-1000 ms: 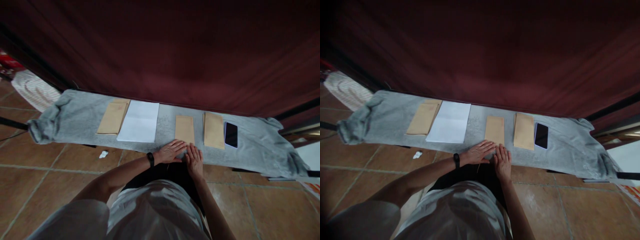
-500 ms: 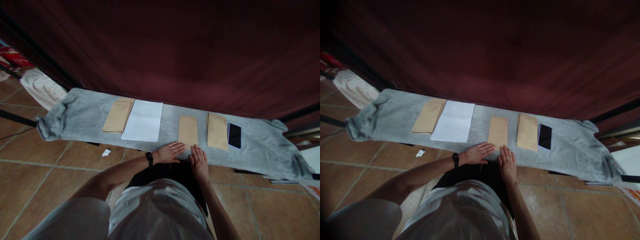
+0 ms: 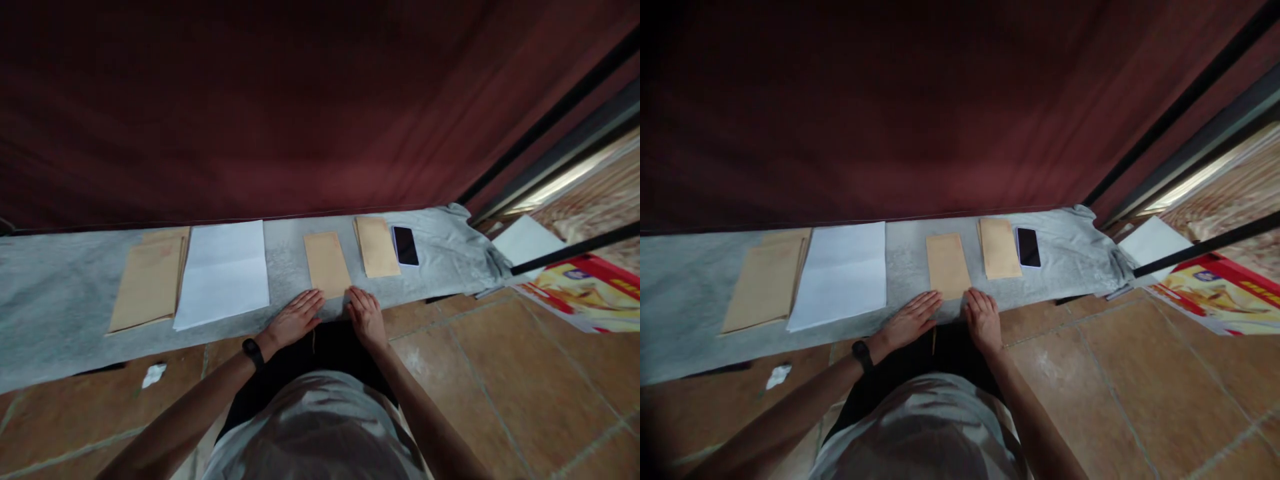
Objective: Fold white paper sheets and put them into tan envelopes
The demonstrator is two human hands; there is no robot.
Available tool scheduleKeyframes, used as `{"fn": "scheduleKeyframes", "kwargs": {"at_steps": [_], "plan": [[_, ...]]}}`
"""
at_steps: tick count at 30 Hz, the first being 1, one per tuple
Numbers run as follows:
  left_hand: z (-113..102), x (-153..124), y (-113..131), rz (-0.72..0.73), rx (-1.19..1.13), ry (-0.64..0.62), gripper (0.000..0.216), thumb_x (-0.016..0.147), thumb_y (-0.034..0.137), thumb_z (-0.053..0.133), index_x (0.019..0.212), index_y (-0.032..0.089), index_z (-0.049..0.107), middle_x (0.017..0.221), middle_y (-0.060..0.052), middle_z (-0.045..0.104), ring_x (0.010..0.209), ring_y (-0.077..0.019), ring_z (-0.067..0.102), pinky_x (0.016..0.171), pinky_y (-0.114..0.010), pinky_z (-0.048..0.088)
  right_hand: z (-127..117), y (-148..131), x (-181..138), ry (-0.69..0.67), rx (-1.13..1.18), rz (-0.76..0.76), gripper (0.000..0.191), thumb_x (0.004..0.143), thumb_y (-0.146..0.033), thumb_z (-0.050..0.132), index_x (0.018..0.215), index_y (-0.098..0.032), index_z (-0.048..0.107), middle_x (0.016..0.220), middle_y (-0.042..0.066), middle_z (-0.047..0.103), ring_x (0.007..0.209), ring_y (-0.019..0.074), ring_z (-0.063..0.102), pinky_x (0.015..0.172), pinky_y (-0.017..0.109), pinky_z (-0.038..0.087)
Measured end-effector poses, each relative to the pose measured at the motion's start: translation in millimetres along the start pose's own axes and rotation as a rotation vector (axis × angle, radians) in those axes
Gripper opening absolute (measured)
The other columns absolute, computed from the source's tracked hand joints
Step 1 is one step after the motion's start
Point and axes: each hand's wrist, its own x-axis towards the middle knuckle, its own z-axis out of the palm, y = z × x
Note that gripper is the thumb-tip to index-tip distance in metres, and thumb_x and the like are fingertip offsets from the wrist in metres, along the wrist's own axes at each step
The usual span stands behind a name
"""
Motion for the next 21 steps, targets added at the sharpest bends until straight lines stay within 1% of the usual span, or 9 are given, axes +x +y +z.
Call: {"fn": "scheduleKeyframes", "kwargs": {"at_steps": [3, 5, 7, 10, 13, 15, 17, 19, 21], "plan": [[-1, 3, -1, -0.019, 0.000, 0.027, 0.042, 0.103, 0.034, 0.042, 0.139, 0.015, 0.055, 0.148, -0.012, 0.055, 0.143, -0.0208, 0.044, 0.119, -0.041, 0.038, -1, -3, 16, 0.018, 0.001, 0.119, 0.041, 0.103, -0.027, 0.039, 0.140, -0.019, 0.056, 0.132, 0.012, 0.063, 0.117, 0.0261, 0.056, 0.103, 0.041, 0.040], [-1, 4, -1, -0.035, 0.002, 0.050, 0.040, 0.103, 0.032, 0.042, 0.137, 0.017, 0.057, 0.145, -0.011, 0.058, 0.140, -0.0201, 0.048, 0.118, -0.040, 0.040, 2, -5, 28, 0.027, -0.037, 0.209, 0.040, 0.101, -0.026, 0.043, 0.137, -0.018, 0.058, 0.122, 0.014, 0.064, 0.111, 0.0277, 0.057, 0.099, 0.041, 0.042], [0, 5, -1, -0.027, 0.016, 0.075, 0.040, 0.103, 0.031, 0.041, 0.137, 0.017, 0.057, 0.144, -0.010, 0.059, 0.138, -0.0204, 0.050, 0.116, -0.041, 0.042, 6, -8, 37, 0.032, -0.053, 0.265, 0.036, 0.099, -0.025, 0.048, 0.131, -0.017, 0.061, 0.114, 0.014, 0.064, 0.107, 0.0278, 0.057, 0.098, 0.041, 0.043], [4, 4, -5, 0.019, 0.052, 0.110, 0.041, 0.103, 0.030, 0.039, 0.137, 0.017, 0.057, 0.144, -0.010, 0.059, 0.136, -0.0219, 0.052, 0.115, -0.043, 0.045, 12, -12, 47, 0.085, 0.016, 0.306, 0.028, 0.096, -0.022, 0.051, 0.120, -0.016, 0.064, 0.105, 0.012, 0.064, 0.099, 0.0251, 0.059, 0.093, 0.038, 0.047], [11, 3, -10, 0.054, 0.079, 0.135, 0.042, 0.102, 0.030, 0.040, 0.140, 0.019, 0.055, 0.145, -0.010, 0.058, 0.136, -0.0234, 0.053, 0.113, -0.044, 0.047, 12, -13, 51, 0.141, 0.121, 0.337, 0.024, 0.097, -0.020, 0.047, 0.114, -0.019, 0.063, 0.096, 0.007, 0.065, 0.090, 0.0217, 0.062, 0.083, 0.034, 0.050], [14, 3, -14, 0.060, 0.086, 0.152, 0.043, 0.102, 0.030, 0.040, 0.142, 0.020, 0.053, 0.145, -0.009, 0.058, 0.135, -0.0238, 0.053, 0.112, -0.045, 0.048, 7, -11, 51, 0.157, 0.127, 0.336, 0.022, 0.097, -0.021, 0.047, 0.112, -0.021, 0.063, 0.098, 0.007, 0.066, 0.090, 0.0215, 0.063, 0.082, 0.033, 0.051], [16, 3, -16, 0.073, 0.095, 0.167, 0.043, 0.102, 0.029, 0.041, 0.143, 0.021, 0.053, 0.145, -0.009, 0.058, 0.135, -0.0239, 0.054, 0.112, -0.045, 0.048, -1, -7, 53, 0.165, 0.069, 0.322, 0.023, 0.096, -0.024, 0.050, 0.115, -0.021, 0.063, 0.110, 0.010, 0.066, 0.099, 0.0237, 0.062, 0.087, 0.034, 0.051], [16, 3, -17, 0.097, 0.117, 0.173, 0.044, 0.101, 0.029, 0.042, 0.143, 0.021, 0.053, 0.145, -0.009, 0.058, 0.135, -0.0245, 0.054, 0.111, -0.045, 0.049, -9, 2, 59, 0.181, -0.012, 0.308, 0.032, 0.096, -0.027, 0.052, 0.126, -0.019, 0.060, 0.126, 0.014, 0.062, 0.114, 0.0270, 0.058, 0.096, 0.038, 0.049], [15, 3, -17, 0.119, 0.152, 0.179, 0.044, 0.101, 0.028, 0.043, 0.142, 0.019, 0.054, 0.145, -0.011, 0.058, 0.135, -0.0253, 0.054, 0.110, -0.045, 0.050, -14, 14, 69, 0.201, -0.083, 0.295, 0.043, 0.097, -0.029, 0.051, 0.137, -0.016, 0.053, 0.141, 0.016, 0.055, 0.128, 0.0298, 0.050, 0.105, 0.044, 0.044]]}}
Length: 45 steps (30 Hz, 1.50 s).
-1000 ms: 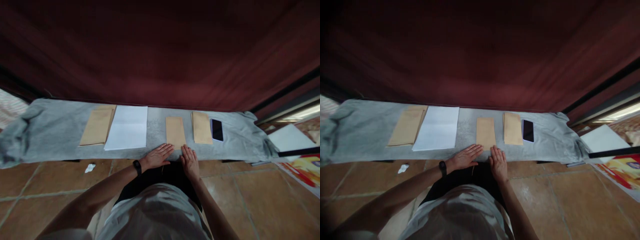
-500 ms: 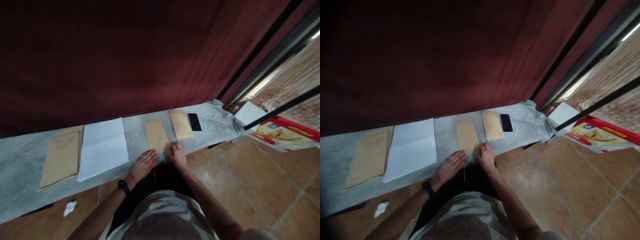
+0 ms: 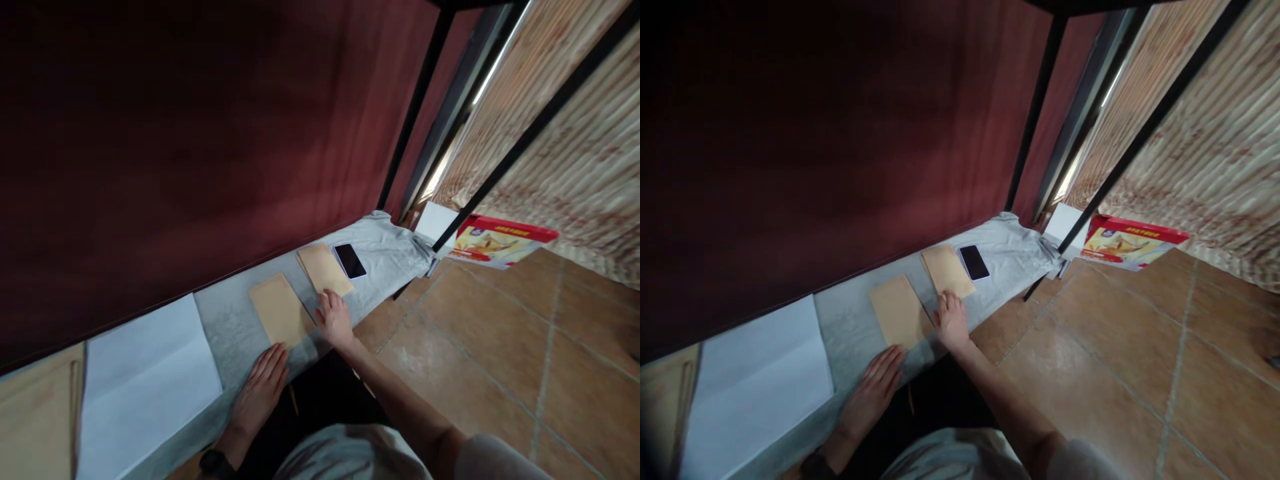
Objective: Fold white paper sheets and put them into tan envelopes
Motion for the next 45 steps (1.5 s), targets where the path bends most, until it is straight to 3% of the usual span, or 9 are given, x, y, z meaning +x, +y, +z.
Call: {"fn": "scheduleKeyframes", "kwargs": {"at_steps": [6, 11, 19, 25, 30, 34, 37, 41, 45], "plan": [[-2, 0, 0, 0.065, 0.102, 0.022, 0.044, 0.098, 0.020, 0.042, 0.140, 0.016, 0.056, 0.146, -0.012, 0.057, 0.134, -0.0256, 0.055, 0.105, -0.043, 0.055, 16, 23, 32, 0.038, -0.116, 0.053, 0.056, 0.098, -0.034, 0.050, 0.146, -0.005, 0.045, 0.153, 0.024, 0.044, 0.141, 0.0346, 0.040, 0.114, 0.050, 0.032], [1, -3, -2, 0.073, 0.135, 0.005, 0.046, 0.097, 0.018, 0.043, 0.141, 0.020, 0.056, 0.148, -0.010, 0.055, 0.136, -0.0255, 0.053, 0.105, -0.043, 0.055, 24, 30, 21, 0.001, -0.146, 0.068, 0.056, 0.098, -0.039, 0.049, 0.145, -0.009, 0.049, 0.151, 0.023, 0.047, 0.139, 0.0343, 0.044, 0.114, 0.052, 0.030], [8, -6, -5, 0.100, 0.141, 0.023, 0.051, 0.097, 0.015, 0.044, 0.148, 0.014, 0.047, 0.151, -0.013, 0.051, 0.140, -0.0253, 0.048, 0.112, -0.043, 0.047, 6, 28, 18, -0.171, -0.176, 0.091, 0.056, 0.097, -0.036, 0.049, 0.144, -0.006, 0.052, 0.152, 0.021, 0.047, 0.135, 0.0355, 0.046, 0.113, 0.048, 0.031], [3, -3, -5, 0.035, -0.013, 0.045, 0.049, 0.099, 0.023, 0.045, 0.148, 0.017, 0.046, 0.148, -0.010, 0.055, 0.140, -0.0240, 0.048, 0.116, -0.045, 0.042, 5, 35, 9, -0.094, -0.125, 0.060, 0.055, 0.097, -0.040, 0.051, 0.144, -0.010, 0.052, 0.152, 0.018, 0.048, 0.136, 0.0323, 0.046, 0.114, 0.045, 0.031], [-1, 21, 5, -0.345, -0.430, 0.143, 0.048, 0.098, 0.038, 0.050, 0.143, 0.022, 0.052, 0.146, -0.010, 0.057, 0.140, -0.0278, 0.047, 0.117, -0.052, 0.039, 2, 59, 8, 0.079, -0.071, 0.098, 0.051, 0.102, -0.037, 0.043, 0.144, -0.010, 0.050, 0.149, 0.018, 0.052, 0.137, 0.0294, 0.045, 0.113, 0.045, 0.032], [3, 78, 28, -0.793, -1.069, 0.139, 0.044, 0.093, 0.041, 0.057, 0.132, 0.021, 0.059, 0.141, -0.012, 0.060, 0.128, -0.0279, 0.059, 0.108, -0.047, 0.049, 5, 83, 9, 0.181, -0.009, 0.197, 0.044, 0.104, -0.033, 0.038, 0.138, -0.012, 0.056, 0.133, 0.018, 0.063, 0.125, 0.0283, 0.056, 0.106, 0.045, 0.039], [12, 127, 45, -1.065, -1.473, 0.146, 0.033, 0.092, 0.033, 0.059, 0.122, 0.020, 0.063, 0.136, -0.013, 0.064, 0.124, -0.0262, 0.062, 0.108, -0.044, 0.049, 12, 97, 7, 0.200, 0.066, 0.199, 0.042, 0.104, -0.033, 0.035, 0.134, -0.014, 0.059, 0.126, 0.016, 0.067, 0.119, 0.0267, 0.059, 0.103, 0.043, 0.042], [24, 176, 54, -1.177, -1.723, 0.194, 0.018, 0.085, 0.020, 0.063, 0.104, 0.019, 0.066, 0.124, -0.013, 0.069, 0.121, -0.0243, 0.063, 0.109, -0.042, 0.047, 19, 109, 5, 0.211, 0.156, 0.162, 0.041, 0.104, -0.035, 0.036, 0.133, -0.017, 0.060, 0.125, 0.012, 0.068, 0.116, 0.0253, 0.060, 0.101, 0.042, 0.043], [31, 200, 51, -1.214, -1.747, 0.150, 0.009, 0.080, 0.018, 0.064, 0.088, 0.020, 0.068, 0.100, -0.009, 0.075, 0.103, -0.0229, 0.069, 0.098, -0.038, 0.051, 24, 114, 4, 0.207, 0.189, 0.153, 0.042, 0.104, -0.036, 0.037, 0.133, -0.019, 0.060, 0.125, 0.012, 0.068, 0.114, 0.0252, 0.060, 0.100, 0.041, 0.043]]}}
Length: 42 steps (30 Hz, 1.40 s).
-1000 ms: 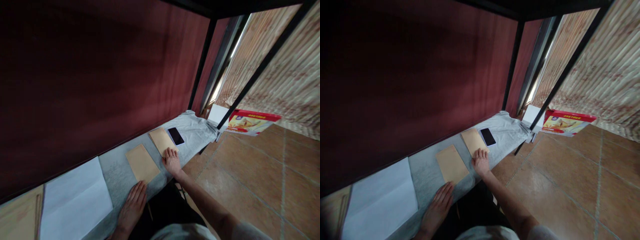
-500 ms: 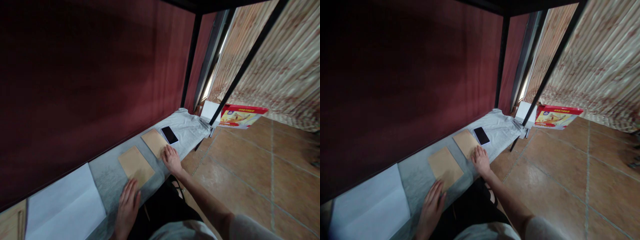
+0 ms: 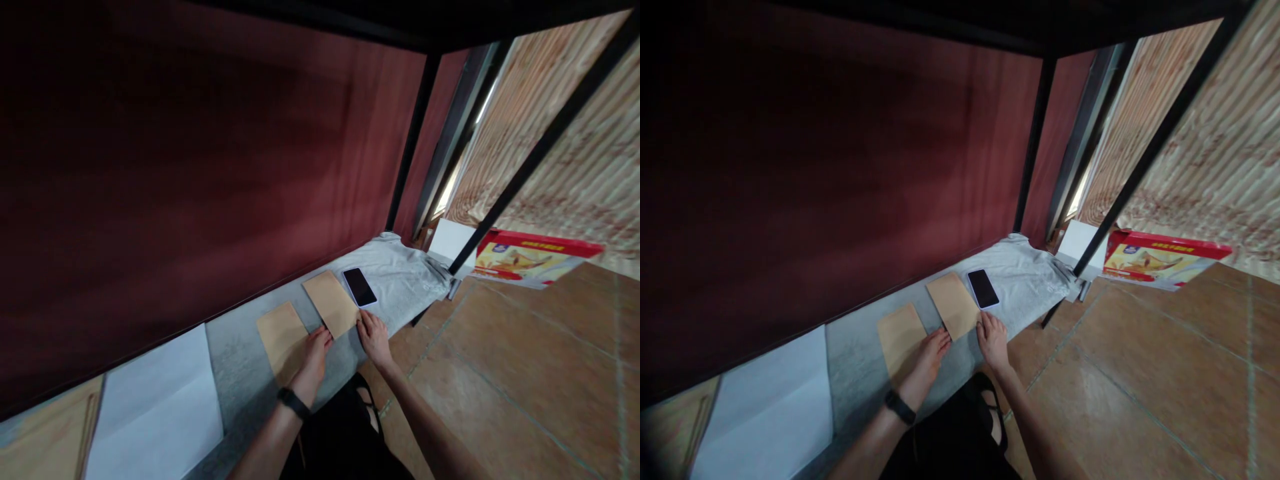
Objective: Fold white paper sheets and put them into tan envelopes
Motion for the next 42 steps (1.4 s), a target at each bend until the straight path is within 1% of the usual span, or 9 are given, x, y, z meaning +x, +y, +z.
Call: {"fn": "scheduleKeyframes", "kwargs": {"at_steps": [7, 14, 23, 26, 29, 31, 34, 38, 42], "plan": [[16, 3, 2, -0.009, 0.088, 0.143, 0.016, 0.074, 0.018, 0.069, 0.089, 0.023, 0.068, 0.097, -0.005, 0.073, 0.099, -0.0226, 0.066, 0.084, -0.032, 0.051, 3, -2, -2, 0.019, -0.029, 0.023, 0.042, 0.103, -0.037, 0.038, 0.136, -0.020, 0.059, 0.124, 0.011, 0.068, 0.114, 0.0255, 0.059, 0.099, 0.042, 0.043], [18, 2, -5, 0.033, 0.079, 0.064, 0.024, 0.077, 0.021, 0.065, 0.100, 0.027, 0.067, 0.111, -0.005, 0.073, 0.111, -0.0259, 0.063, 0.090, -0.036, 0.051, 0, -3, -1, 0.016, -0.035, 0.019, 0.041, 0.102, -0.034, 0.038, 0.134, -0.020, 0.060, 0.125, 0.011, 0.068, 0.114, 0.0258, 0.058, 0.101, 0.043, 0.042], [13, 3, -11, 0.114, 0.366, -0.020, 0.035, 0.089, 0.026, 0.048, 0.120, 0.024, 0.063, 0.127, -0.010, 0.068, 0.119, -0.0290, 0.061, 0.101, -0.047, 0.051, -4, -9, -2, 0.018, -0.032, 0.018, 0.043, 0.102, -0.034, 0.036, 0.136, -0.019, 0.059, 0.124, 0.013, 0.067, 0.115, 0.0272, 0.058, 0.101, 0.046, 0.043], [-11, -16, -10, 0.231, 0.500, 0.049, 0.041, 0.088, 0.028, 0.055, 0.129, 0.026, 0.059, 0.138, -0.009, 0.061, 0.132, -0.0290, 0.053, 0.109, -0.045, 0.046, -12, -11, -4, 0.027, 0.006, -0.015, 0.044, 0.103, -0.034, 0.035, 0.139, -0.018, 0.056, 0.131, 0.015, 0.063, 0.120, 0.0281, 0.056, 0.102, 0.049, 0.044], [-59, -49, -14, 0.484, 0.783, 0.169, 0.052, 0.089, 0.031, 0.058, 0.140, 0.023, 0.053, 0.149, -0.012, 0.050, 0.140, -0.0294, 0.045, 0.116, -0.047, 0.040, -22, -22, -16, 0.015, 0.047, -0.082, 0.045, 0.103, -0.032, 0.037, 0.143, -0.019, 0.052, 0.139, 0.016, 0.058, 0.127, 0.0296, 0.053, 0.104, 0.051, 0.045], [-95, -73, -20, 0.672, 0.970, 0.253, 0.051, 0.093, 0.031, 0.052, 0.143, 0.023, 0.050, 0.153, -0.012, 0.045, 0.144, -0.0299, 0.040, 0.119, -0.051, 0.034, -26, -39, -30, -0.063, 0.082, -0.171, 0.045, 0.103, -0.028, 0.038, 0.146, -0.022, 0.049, 0.138, 0.014, 0.060, 0.127, 0.0278, 0.055, 0.106, 0.050, 0.046], [-132, -100, -33, 0.800, 1.242, 0.307, 0.052, 0.099, 0.031, 0.045, 0.150, 0.024, 0.043, 0.158, -0.011, 0.040, 0.147, -0.0298, 0.036, 0.119, -0.054, 0.035, -22, -77, -55, -0.239, 0.115, -0.357, 0.049, 0.102, -0.024, 0.041, 0.150, -0.022, 0.045, 0.146, 0.010, 0.056, 0.135, 0.0250, 0.050, 0.112, 0.048, 0.044], [-136, -117, -48, 0.816, 1.529, 0.128, 0.058, 0.096, 0.033, 0.051, 0.152, 0.022, 0.042, 0.157, -0.011, 0.043, 0.147, -0.0308, 0.036, 0.122, -0.053, 0.029, -9, -120, -85, -0.410, 0.092, -0.531, 0.053, 0.101, -0.026, 0.047, 0.153, -0.023, 0.040, 0.152, 0.007, 0.051, 0.142, 0.0246, 0.044, 0.119, 0.049, 0.036], [-128, -120, -52, 0.719, 1.538, 0.063, 0.061, 0.095, 0.031, 0.052, 0.154, 0.021, 0.038, 0.160, -0.010, 0.038, 0.149, -0.0282, 0.033, 0.124, -0.051, 0.023, -7, -126, -96, -0.471, 0.033, -0.528, 0.054, 0.102, -0.027, 0.047, 0.155, -0.023, 0.037, 0.155, 0.008, 0.047, 0.143, 0.0251, 0.043, 0.120, 0.049, 0.033]]}}
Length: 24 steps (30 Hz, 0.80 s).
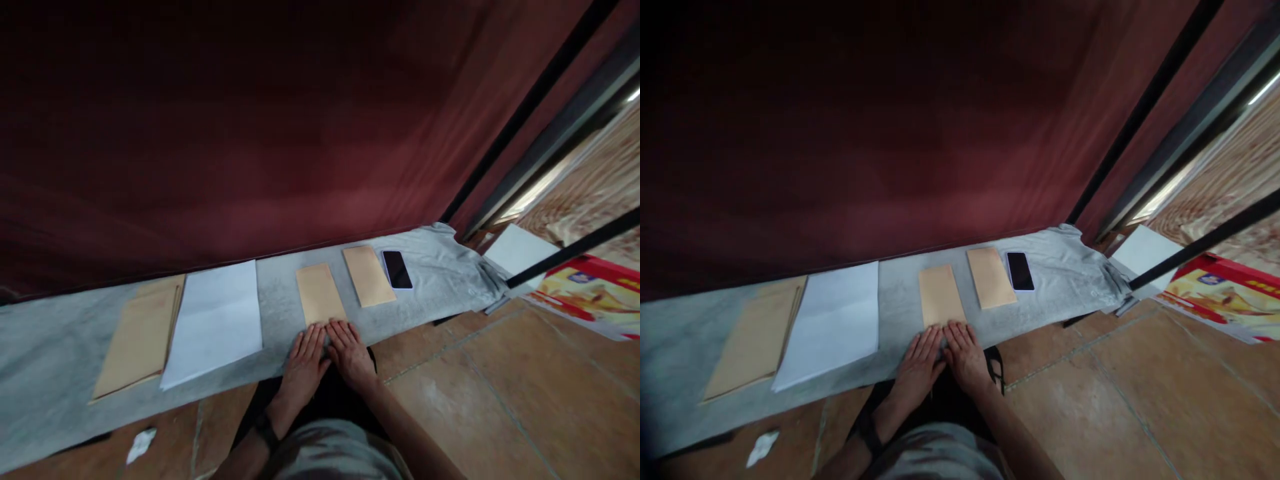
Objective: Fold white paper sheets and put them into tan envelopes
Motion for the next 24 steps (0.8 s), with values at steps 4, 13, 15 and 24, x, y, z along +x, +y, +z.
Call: {"fn": "scheduleKeyframes", "kwargs": {"at_steps": [4, 13, 15, 24], "plan": [[-6, -7, -4, -0.029, -0.111, -0.055, 0.066, 0.094, 0.036, 0.058, 0.154, 0.019, 0.038, 0.162, -0.012, 0.033, 0.151, -0.0290, 0.028, 0.126, -0.051, 0.017, -5, 13, -10, -0.031, -0.039, 0.051, 0.053, 0.104, -0.026, 0.041, 0.156, -0.024, 0.036, 0.157, 0.008, 0.044, 0.143, 0.0250, 0.042, 0.120, 0.049, 0.029], [-16, -11, 5, -0.085, -0.281, -0.096, 0.071, 0.091, 0.035, 0.064, 0.153, 0.012, 0.038, 0.162, -0.019, 0.028, 0.153, -0.0332, 0.017, 0.125, -0.054, 0.014, -11, 28, -4, 0.061, 0.058, 0.203, 0.043, 0.103, -0.032, 0.037, 0.138, -0.018, 0.058, 0.137, 0.016, 0.061, 0.125, 0.0288, 0.055, 0.108, 0.049, 0.039], [-14, -10, 8, -0.079, -0.255, -0.110, 0.074, 0.090, 0.032, 0.064, 0.154, 0.009, 0.035, 0.162, -0.021, 0.024, 0.153, -0.0341, 0.013, 0.125, -0.055, 0.013, -9, 31, 7, 0.117, 0.120, 0.291, 0.043, 0.100, -0.035, 0.041, 0.131, -0.014, 0.062, 0.126, 0.020, 0.065, 0.115, 0.0300, 0.059, 0.103, 0.049, 0.043], [-10, -16, -6, -0.022, -0.199, -0.127, 0.074, 0.088, 0.024, 0.063, 0.155, 0.011, 0.034, 0.164, -0.018, 0.022, 0.154, -0.0303, 0.014, 0.126, -0.049, 0.014, -7, 54, 37, 0.150, 0.703, 0.626, 0.036, 0.079, -0.051, 0.063, 0.094, -0.019, 0.070, 0.089, 0.008, 0.070, 0.085, 0.0232, 0.066, 0.085, 0.042, 0.055]]}}
